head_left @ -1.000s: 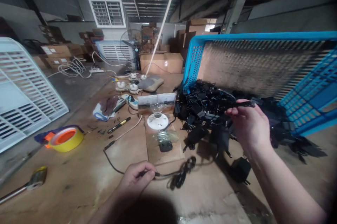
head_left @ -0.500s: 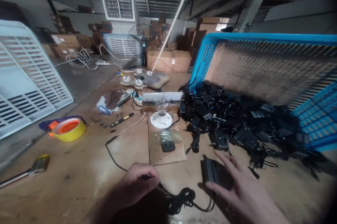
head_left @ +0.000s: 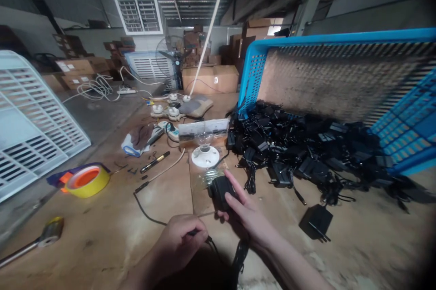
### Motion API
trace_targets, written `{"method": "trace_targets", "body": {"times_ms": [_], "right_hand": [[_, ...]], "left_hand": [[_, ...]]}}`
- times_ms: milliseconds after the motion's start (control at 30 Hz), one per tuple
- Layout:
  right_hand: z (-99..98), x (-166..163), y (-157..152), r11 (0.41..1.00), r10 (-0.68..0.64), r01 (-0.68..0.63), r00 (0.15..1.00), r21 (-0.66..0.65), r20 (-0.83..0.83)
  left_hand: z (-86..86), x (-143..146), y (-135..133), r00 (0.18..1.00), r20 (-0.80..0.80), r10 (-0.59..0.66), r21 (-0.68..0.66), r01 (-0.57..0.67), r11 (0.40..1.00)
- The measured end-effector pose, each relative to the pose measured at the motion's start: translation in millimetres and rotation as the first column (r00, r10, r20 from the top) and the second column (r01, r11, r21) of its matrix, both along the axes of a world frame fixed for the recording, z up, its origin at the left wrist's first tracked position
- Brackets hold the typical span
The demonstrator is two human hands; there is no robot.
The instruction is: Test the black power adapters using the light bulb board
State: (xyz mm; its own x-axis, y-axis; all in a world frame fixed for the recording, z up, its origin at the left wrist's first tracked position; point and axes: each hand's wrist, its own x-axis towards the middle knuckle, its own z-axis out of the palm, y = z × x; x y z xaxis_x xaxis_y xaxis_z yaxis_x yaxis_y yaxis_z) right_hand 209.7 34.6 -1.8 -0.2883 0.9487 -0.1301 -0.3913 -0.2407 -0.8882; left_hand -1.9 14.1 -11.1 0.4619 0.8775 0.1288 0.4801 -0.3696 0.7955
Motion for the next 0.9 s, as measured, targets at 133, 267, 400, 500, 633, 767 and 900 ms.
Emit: {"method": "trace_targets", "body": {"times_ms": [133, 267, 400, 500, 633, 767, 900], "right_hand": [[-10.8, -6, 9, 0.999, 0.011, -0.014, 0.997, 0.037, 0.079], [-15.3, -8, 4, 0.999, -0.027, 0.025, 0.997, 0.028, 0.073], [-18.9, -12, 2, 0.998, -0.053, 0.051, 0.997, 0.032, 0.061], [-23.1, -18, 5, 0.998, -0.062, 0.06, 0.995, 0.037, 0.072], [-17.5, -7, 3, 0.995, -0.074, 0.06, 0.982, 0.083, 0.173], [18.6, 51, -6, 0.937, -0.21, -0.143, 0.502, 0.32, 0.839], [46.1, 91, 4, 0.921, -0.292, -0.325, -0.204, 0.217, 0.934]], "left_hand": [[-1.8, -2, -3, 0.996, 0.021, -0.085, 0.051, 0.084, 0.995], [-1.1, -2, -6, 0.994, 0.02, -0.111, 0.042, 0.11, 0.993], [-10.2, -2, -3, 0.998, -0.038, -0.04, 0.103, 0.044, 0.994], [-18.0, -3, 0, 0.997, -0.059, -0.054, 0.121, 0.061, 0.991], [-24.1, -4, 3, 0.995, -0.048, -0.087, 0.161, 0.093, 0.983], [-24.0, -5, 3, 0.989, -0.071, -0.13, 0.084, 0.136, 0.987], [-23.6, -3, 5, 0.97, -0.112, -0.216, -0.015, 0.216, 0.976]]}}
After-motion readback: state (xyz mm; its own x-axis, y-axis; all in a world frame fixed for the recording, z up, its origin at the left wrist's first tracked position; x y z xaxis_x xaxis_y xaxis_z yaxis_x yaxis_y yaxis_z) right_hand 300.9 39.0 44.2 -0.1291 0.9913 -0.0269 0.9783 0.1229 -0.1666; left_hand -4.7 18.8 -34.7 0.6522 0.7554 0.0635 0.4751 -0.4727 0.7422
